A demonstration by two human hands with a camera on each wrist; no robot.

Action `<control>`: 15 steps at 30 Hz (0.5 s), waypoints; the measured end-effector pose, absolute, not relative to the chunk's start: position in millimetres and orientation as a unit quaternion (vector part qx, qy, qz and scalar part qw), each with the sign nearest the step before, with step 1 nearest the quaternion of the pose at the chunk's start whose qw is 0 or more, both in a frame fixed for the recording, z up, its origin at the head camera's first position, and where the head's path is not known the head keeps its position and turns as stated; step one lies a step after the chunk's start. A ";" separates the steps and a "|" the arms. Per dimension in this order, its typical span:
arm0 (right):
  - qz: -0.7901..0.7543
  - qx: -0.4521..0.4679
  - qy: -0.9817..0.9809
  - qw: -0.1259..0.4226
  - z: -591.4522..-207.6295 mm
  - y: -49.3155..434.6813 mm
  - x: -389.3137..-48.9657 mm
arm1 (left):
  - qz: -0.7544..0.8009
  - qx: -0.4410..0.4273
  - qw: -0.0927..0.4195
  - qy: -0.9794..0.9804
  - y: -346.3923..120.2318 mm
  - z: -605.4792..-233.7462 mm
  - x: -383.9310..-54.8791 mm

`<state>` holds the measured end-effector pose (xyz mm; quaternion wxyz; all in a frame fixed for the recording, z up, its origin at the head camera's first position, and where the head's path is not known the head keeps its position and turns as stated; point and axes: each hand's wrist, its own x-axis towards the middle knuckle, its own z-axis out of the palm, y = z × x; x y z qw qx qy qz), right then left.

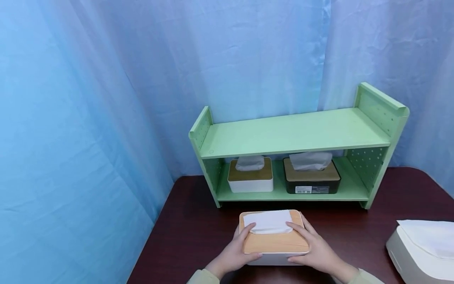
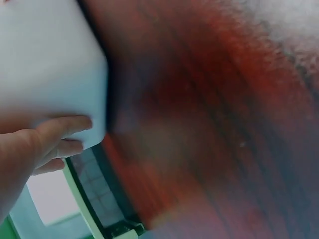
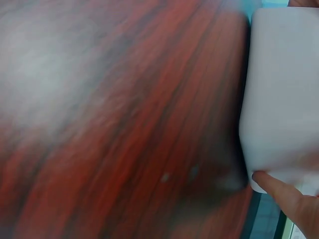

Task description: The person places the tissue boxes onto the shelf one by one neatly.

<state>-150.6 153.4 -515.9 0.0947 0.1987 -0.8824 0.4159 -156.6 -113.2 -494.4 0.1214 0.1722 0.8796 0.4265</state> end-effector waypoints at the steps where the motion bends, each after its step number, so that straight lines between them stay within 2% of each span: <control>1: 0.415 0.197 -0.883 0.095 -515.8 155.5 -150.5 | 0.427 0.173 0.124 0.879 -111.7 -495.0 -156.9; 15: 0.425 0.172 -0.886 0.073 -517.4 170.5 -141.5 | 0.430 0.241 0.096 0.865 -113.5 -506.2 -150.6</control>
